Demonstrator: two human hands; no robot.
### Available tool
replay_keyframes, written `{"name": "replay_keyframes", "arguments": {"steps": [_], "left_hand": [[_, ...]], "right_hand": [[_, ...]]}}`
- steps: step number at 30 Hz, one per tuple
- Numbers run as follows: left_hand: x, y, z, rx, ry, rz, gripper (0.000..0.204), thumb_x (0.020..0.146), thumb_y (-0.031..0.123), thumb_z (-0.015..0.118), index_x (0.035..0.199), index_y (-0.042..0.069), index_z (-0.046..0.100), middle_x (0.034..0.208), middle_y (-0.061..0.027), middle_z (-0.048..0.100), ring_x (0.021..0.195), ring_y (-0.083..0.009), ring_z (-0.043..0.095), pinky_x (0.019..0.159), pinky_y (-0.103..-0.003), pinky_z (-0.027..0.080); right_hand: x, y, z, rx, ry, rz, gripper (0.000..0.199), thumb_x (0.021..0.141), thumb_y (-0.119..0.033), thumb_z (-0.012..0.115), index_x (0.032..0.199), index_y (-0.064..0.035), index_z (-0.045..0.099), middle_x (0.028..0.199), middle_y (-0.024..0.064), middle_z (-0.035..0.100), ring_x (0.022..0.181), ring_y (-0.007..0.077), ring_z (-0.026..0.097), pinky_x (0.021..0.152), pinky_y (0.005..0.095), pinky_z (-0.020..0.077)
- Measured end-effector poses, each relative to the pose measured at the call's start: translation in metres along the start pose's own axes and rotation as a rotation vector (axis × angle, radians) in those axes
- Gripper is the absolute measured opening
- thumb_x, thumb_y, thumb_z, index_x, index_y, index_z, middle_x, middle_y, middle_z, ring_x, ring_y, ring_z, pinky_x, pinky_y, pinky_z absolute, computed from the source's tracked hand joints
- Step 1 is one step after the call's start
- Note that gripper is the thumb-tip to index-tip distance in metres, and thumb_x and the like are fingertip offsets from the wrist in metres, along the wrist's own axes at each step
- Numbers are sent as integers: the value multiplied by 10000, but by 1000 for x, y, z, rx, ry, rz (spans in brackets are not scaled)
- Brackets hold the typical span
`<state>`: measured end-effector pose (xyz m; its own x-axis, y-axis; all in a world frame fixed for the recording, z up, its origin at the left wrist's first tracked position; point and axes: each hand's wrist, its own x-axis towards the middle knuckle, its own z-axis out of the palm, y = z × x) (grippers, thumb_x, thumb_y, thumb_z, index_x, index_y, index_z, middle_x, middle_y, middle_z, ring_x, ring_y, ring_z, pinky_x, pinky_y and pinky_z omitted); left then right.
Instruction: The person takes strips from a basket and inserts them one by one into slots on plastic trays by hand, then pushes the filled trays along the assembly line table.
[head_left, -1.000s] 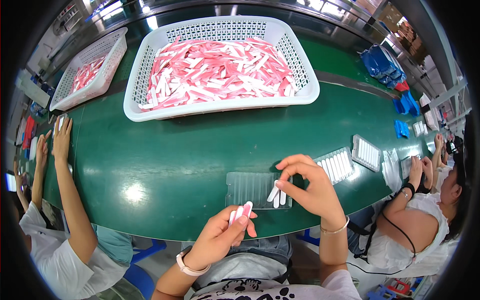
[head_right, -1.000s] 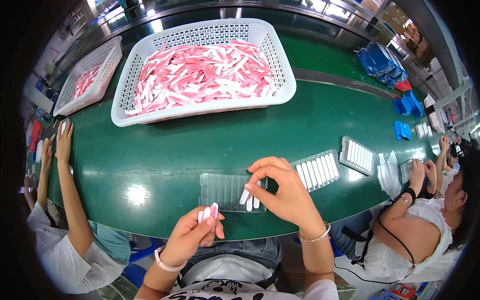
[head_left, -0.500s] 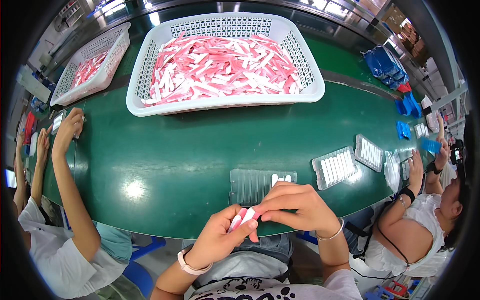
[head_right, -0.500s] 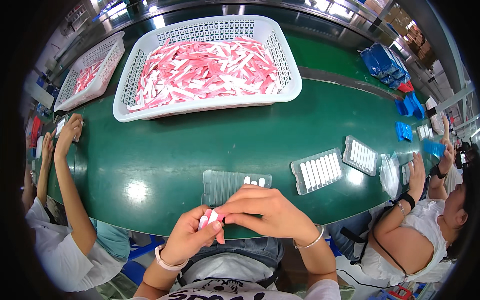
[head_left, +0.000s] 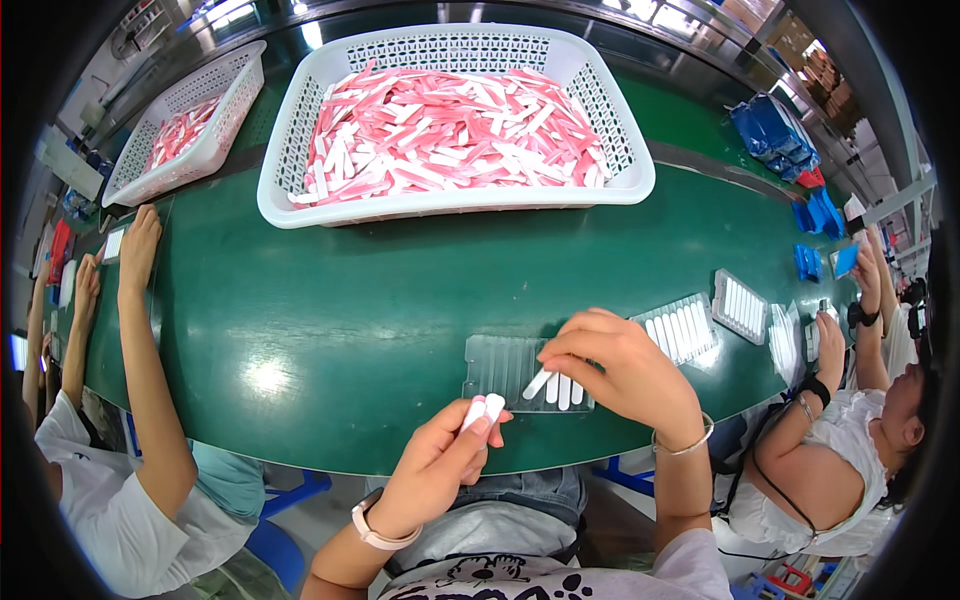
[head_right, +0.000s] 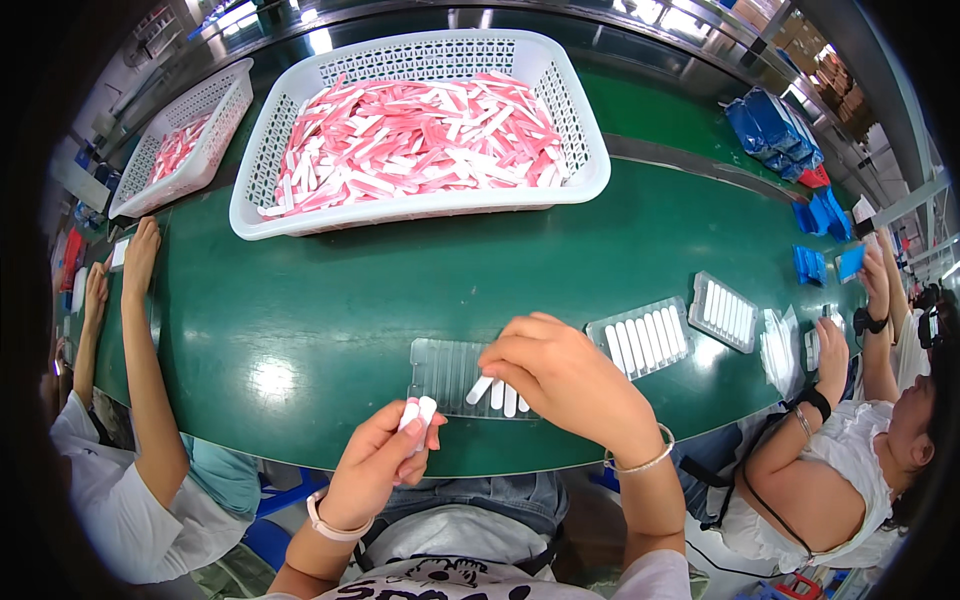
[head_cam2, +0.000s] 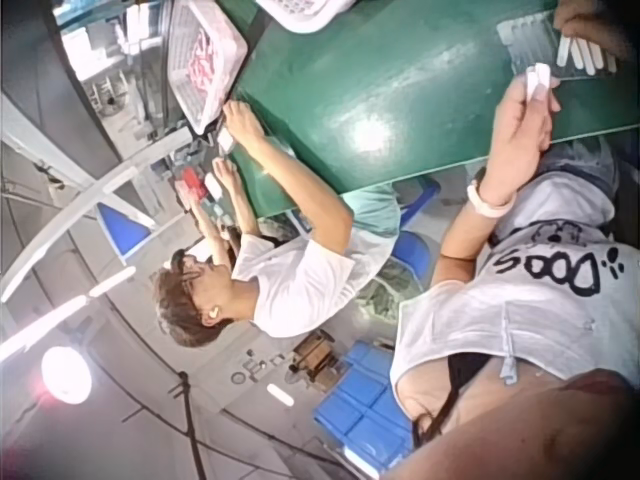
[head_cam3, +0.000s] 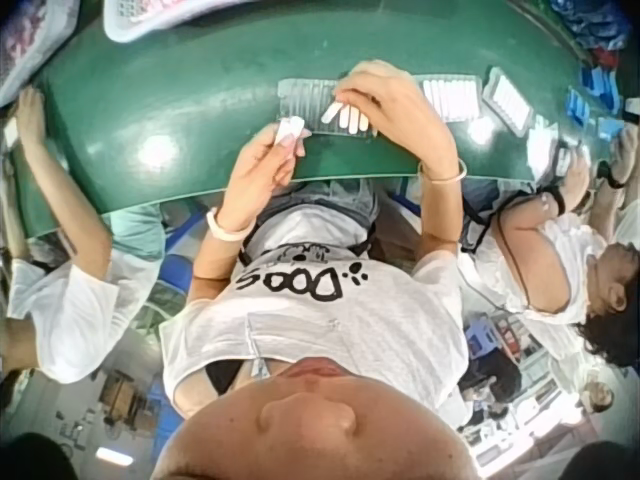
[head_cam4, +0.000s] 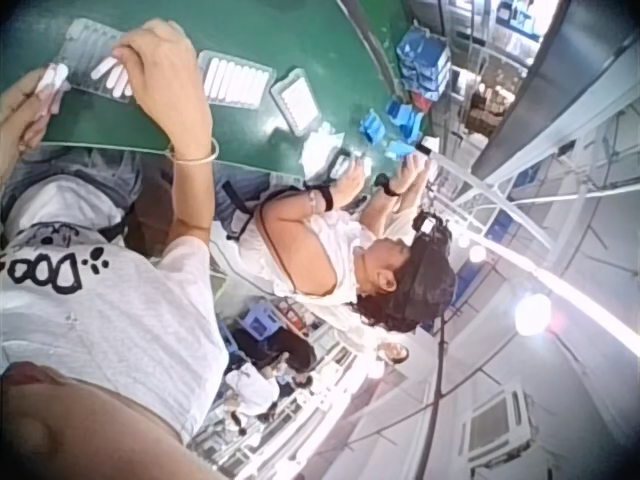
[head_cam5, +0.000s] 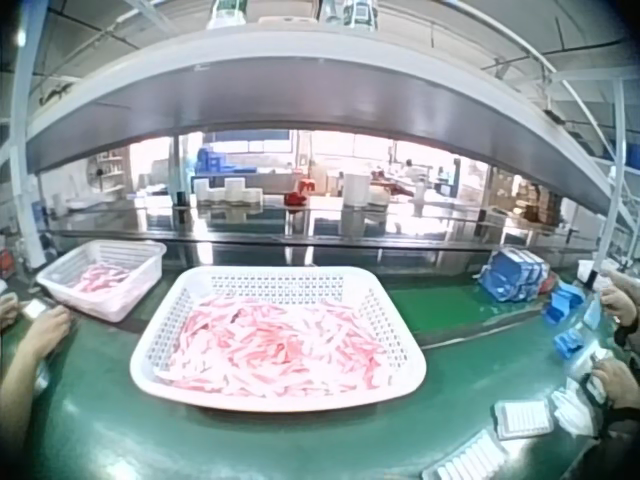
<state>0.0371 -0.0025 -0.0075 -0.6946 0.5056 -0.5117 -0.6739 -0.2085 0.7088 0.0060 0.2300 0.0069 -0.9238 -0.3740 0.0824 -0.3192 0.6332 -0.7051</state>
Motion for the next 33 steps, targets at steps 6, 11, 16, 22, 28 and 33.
{"name": "replay_keyframes", "arguments": {"steps": [6, 11, 16, 22, 28, 33], "left_hand": [[0, -5, -3, 287, -34, 178, 168, 984, 128, 513, 1078, -1, 568, 809, -8, 544, 575, -29, 358, 495, -195, 299], [-1, -8, -5, 221, -23, 132, 166, 991, 151, 510, 1087, 16, 520, 785, 7, 501, 589, -27, 352, 493, -193, 293], [1, -5, -2, 187, -28, 111, 163, 995, 170, 511, 1083, 34, 498, 759, 29, 440, 595, -26, 328, 500, -188, 277], [-1, -6, 4, 702, -33, 339, 203, 988, 152, 507, 1114, 1, 555, 748, -5, 533, 618, -53, 435, 535, -228, 374], [10, -7, 14, 1303, -40, 669, 346, 916, 78, 547, 1255, 12, 532, 767, -107, 625, 661, -220, 645, 568, -331, 514], [11, -2, 20, 1599, -129, 576, 451, 883, 73, 579, 1320, 11, 482, 758, -91, 618, 637, -226, 640, 501, -327, 505]], "right_hand": [[8, -1, 6, -76, 84, 16, 253, 755, -158, 763, 965, -50, 672, 894, 78, 624, 777, 241, 587, 682, 342, 481], [10, 4, 1, 3, -57, 134, 280, 761, -183, 752, 983, -50, 645, 968, 84, 608, 918, 268, 567, 819, 367, 471], [14, 10, -2, 94, -119, 191, 366, 715, -193, 797, 1009, -50, 633, 965, 61, 594, 904, 223, 559, 799, 332, 468], [31, 8, -11, -107, -325, 122, 536, 683, -217, 803, 1122, -55, 541, 950, 99, 572, 966, 268, 545, 831, 361, 451], [44, -5, -20, -88, -454, 240, 602, 642, -195, 800, 1134, -30, 496, 999, 137, 582, 990, 309, 574, 860, 397, 458], [20, 5, -18, -80, -133, 133, 534, 678, -182, 798, 1122, -40, 537, 937, 119, 564, 915, 293, 567, 779, 361, 462]]}}
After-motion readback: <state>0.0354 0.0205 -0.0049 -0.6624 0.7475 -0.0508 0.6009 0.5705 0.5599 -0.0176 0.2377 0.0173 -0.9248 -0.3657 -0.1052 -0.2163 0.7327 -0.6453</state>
